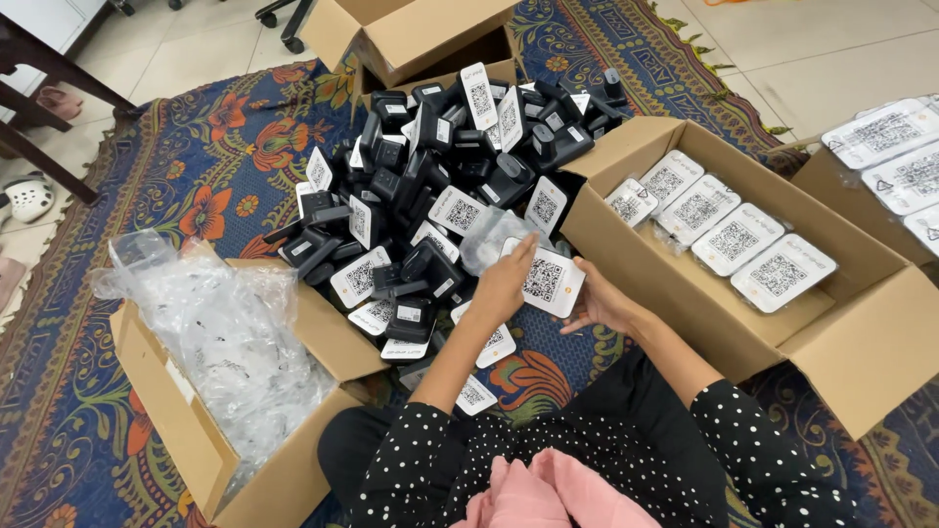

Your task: The person bags electronic devices with QR codes and places them into a cardboard box.

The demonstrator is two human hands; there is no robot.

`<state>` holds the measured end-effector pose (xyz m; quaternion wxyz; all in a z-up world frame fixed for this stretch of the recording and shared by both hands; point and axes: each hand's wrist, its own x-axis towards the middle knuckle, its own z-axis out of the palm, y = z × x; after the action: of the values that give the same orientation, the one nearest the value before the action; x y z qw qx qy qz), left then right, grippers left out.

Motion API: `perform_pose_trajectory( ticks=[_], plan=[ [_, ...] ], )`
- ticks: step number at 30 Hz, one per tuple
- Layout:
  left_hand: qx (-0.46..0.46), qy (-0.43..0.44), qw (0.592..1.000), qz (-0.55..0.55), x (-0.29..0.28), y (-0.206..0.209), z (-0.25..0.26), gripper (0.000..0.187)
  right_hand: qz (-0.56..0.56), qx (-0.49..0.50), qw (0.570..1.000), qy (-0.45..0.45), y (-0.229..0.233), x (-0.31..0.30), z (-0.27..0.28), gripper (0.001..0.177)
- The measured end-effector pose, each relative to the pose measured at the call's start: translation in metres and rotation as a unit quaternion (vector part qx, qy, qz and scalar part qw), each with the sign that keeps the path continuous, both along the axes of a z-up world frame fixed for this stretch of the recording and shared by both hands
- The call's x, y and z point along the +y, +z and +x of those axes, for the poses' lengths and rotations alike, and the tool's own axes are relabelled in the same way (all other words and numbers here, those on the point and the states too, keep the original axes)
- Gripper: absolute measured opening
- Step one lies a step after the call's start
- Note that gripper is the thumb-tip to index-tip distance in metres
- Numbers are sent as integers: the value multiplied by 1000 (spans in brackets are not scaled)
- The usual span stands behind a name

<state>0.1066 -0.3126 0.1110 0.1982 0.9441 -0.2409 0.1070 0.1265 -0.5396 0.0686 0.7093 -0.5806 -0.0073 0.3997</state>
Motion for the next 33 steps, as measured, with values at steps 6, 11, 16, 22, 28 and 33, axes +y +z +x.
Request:
perform_pose_trajectory(
  ticks=[6, 11, 16, 22, 28, 33],
  plan=[
    [47, -53, 997, -31, -54, 36, -39, 84, 94, -39, 991, -82, -70, 4, 19, 66],
    [9, -79, 993, -83, -64, 27, -52, 82, 67, -96, 986, -116, -61, 16, 16, 44],
    [46, -91, 991, -84, -68, 37, -69, 83, 58, -76, 990, -101, -44, 28, 21, 41],
    [87, -7, 975, -205, -50, 30, -62, 71, -196, -592, 781, 47, -125, 22, 75, 38],
    [140, 83, 930, -329, -29, -19, -42, 64, -429, -546, 700, 163, -55, 37, 43, 20],
    [128, 99, 924, -347, -25, -39, -41, 57, -365, -543, 729, 202, -80, 41, 45, 17]
  ],
)
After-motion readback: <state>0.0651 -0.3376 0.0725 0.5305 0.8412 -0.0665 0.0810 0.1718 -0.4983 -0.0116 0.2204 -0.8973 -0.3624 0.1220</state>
